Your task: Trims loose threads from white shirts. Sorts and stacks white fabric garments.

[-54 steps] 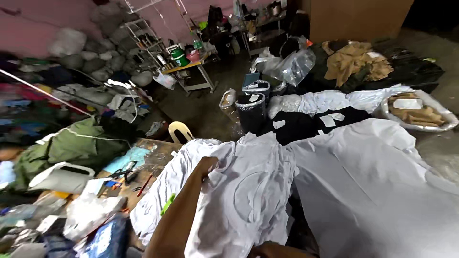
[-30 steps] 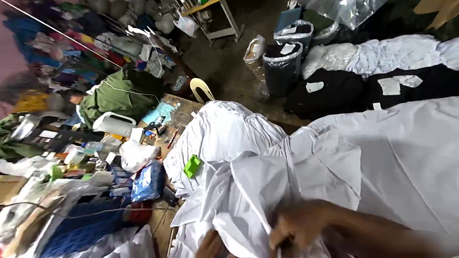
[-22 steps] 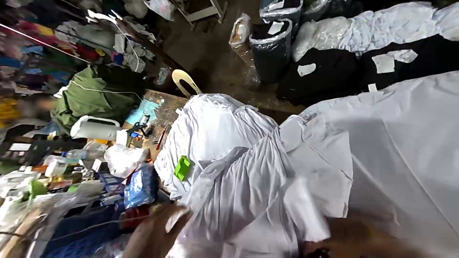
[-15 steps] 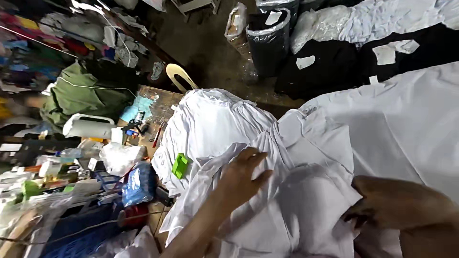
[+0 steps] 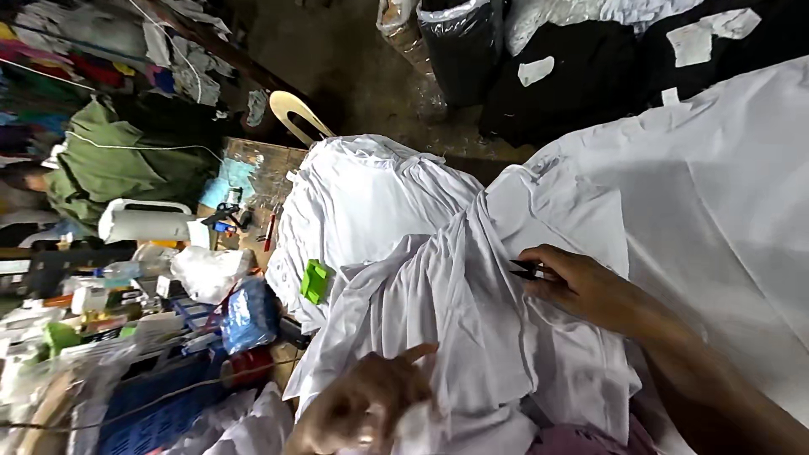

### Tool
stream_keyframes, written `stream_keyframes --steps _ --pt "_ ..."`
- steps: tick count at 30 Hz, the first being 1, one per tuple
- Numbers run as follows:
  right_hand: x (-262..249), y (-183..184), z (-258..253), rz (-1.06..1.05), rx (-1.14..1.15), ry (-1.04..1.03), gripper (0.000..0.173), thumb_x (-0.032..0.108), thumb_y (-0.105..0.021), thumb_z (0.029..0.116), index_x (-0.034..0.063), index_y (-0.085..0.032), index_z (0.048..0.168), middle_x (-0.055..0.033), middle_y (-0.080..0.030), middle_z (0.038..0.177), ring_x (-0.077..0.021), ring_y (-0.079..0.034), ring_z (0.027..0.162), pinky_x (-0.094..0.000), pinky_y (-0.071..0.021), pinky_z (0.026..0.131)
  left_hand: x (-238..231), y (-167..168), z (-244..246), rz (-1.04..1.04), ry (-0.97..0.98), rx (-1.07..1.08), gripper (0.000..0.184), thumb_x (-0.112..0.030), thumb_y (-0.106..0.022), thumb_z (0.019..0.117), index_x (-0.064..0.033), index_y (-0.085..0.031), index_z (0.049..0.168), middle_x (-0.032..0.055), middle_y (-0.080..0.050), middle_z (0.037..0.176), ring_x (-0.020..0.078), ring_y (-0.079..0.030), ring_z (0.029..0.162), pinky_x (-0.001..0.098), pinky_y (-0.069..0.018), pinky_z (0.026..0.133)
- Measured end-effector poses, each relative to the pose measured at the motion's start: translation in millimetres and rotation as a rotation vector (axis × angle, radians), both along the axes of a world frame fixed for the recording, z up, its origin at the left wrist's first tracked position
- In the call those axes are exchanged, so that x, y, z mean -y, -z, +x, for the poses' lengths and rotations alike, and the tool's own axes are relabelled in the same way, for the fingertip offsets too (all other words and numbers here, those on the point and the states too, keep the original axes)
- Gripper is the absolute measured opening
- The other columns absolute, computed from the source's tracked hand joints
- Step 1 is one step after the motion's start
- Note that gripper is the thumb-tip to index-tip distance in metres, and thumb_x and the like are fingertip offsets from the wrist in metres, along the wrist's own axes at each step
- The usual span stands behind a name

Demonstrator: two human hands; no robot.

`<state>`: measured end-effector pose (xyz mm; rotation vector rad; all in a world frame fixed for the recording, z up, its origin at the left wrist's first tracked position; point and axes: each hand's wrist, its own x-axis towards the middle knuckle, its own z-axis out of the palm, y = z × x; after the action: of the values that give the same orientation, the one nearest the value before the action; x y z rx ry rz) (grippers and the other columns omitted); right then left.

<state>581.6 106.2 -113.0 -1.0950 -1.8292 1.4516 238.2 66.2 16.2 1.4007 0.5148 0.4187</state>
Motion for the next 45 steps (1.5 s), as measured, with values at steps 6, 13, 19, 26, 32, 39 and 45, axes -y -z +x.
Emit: stream_keyframes --steps 6,13,19,26,32,39,45 --pt "4.9 -2.5 -15.1 0.041 -0.058 0.034 0.035 0.028 -0.06 0.1028 -0.0015 -0.063 0.122 -0.0151 -0.066 0.105 -0.0137 -0.061 0.082 -0.0252 -0.0516 0.074 9.9 -28.7 -16.0 0.391 -0.505 -0.902 0.032 -0.031 -0.056 0.1027 -0.0085 -0.067 0.083 -0.0119 -0.062 0.069 -0.012 -0.054 0.063 0.0088 -0.0473 0.06" --pt "-2.1 -4.3 -30.6 0.174 -0.118 0.234 0.034 0.028 -0.061 0.1022 0.0 -0.067 0.121 -0.0097 -0.067 0.1 -0.0093 -0.064 0.083 -0.0236 -0.0563 0.076 -36.6 20.9 83.0 0.796 -0.385 -0.95 0.033 -0.03 -0.067 0.0971 -0.0017 -0.075 0.113 0.0164 -0.07 0.109 0.0188 -0.067 0.084 0.0309 -0.0563 0.072" --pt "8.7 -3.2 -25.4 0.246 0.021 0.163 0.031 0.023 -0.059 0.1025 0.0018 -0.07 0.121 -0.0148 -0.07 0.104 -0.0226 -0.069 0.086 -0.0355 -0.0584 0.079 -33.4 53.1 92.2 0.87 -0.39 -0.799 0.018 -0.01 -0.063 0.0953 0.0035 -0.072 0.087 0.0166 -0.069 0.096 0.0152 -0.066 0.081 0.0231 -0.0558 0.073" --pt "9.3 -13.1 -41.6 0.389 0.031 -0.012 0.026 0.017 -0.06 0.1002 0.0001 -0.069 0.118 -0.0173 -0.07 0.1 -0.0309 -0.069 0.091 -0.0434 -0.0574 0.084 -14.2 51.4 85.4 1.084 -0.494 -0.592 0.012 -0.011 -0.065 0.0927 -0.0013 -0.068 0.086 0.0115 -0.065 0.093 0.0093 -0.062 0.091 0.0127 -0.0494 0.085" --pt "1.9 -13.1 -35.3 0.415 -0.011 0.085 0.024 0.02 -0.057 0.1025 0.0034 -0.073 0.11 -0.012 -0.07 0.091 -0.0236 -0.07 0.082 -0.0387 -0.0583 0.075 -7.6 44.5 85.6 1.031 -0.325 -0.469 0.015 -0.018 -0.06 0.1019 -0.0076 -0.065 0.092 0.0052 -0.061 0.1 0.0068 -0.059 0.098 0.0138 -0.0478 0.091" --pt "27.1 7.9 14.0 -0.148 -0.065 -0.171 0.032 0.025 -0.071 0.0949 -0.0019 -0.066 0.112 -0.0136 -0.067 0.084 -0.0187 -0.063 0.072 -0.0373 -0.0537 0.067 -17.7 25.0 89.3 0.522 -0.012 -0.459 0.043 -0.032 -0.049 0.1079 -0.0015 -0.072 0.088 0.0083 -0.073 0.099 0.0109 -0.069 0.099 0.0249 -0.056 0.091" --pt "91.6 -32.3 -24.3 0.434 -0.097 -0.129 0.042 0.03 -0.068 0.0929 0.0048 -0.065 0.126 -0.0103 -0.073 0.104 -0.0209 -0.071 0.075 -0.0365 -0.0567 0.059 -48.9 39.6 113.1 0.658 -0.21 -0.672 0.026 -0.013 -0.054 0.1032 -0.0002 -0.073 0.114 0.0128 -0.07 0.109 0.0065 -0.066 0.088 0.0182 -0.0547 0.08"
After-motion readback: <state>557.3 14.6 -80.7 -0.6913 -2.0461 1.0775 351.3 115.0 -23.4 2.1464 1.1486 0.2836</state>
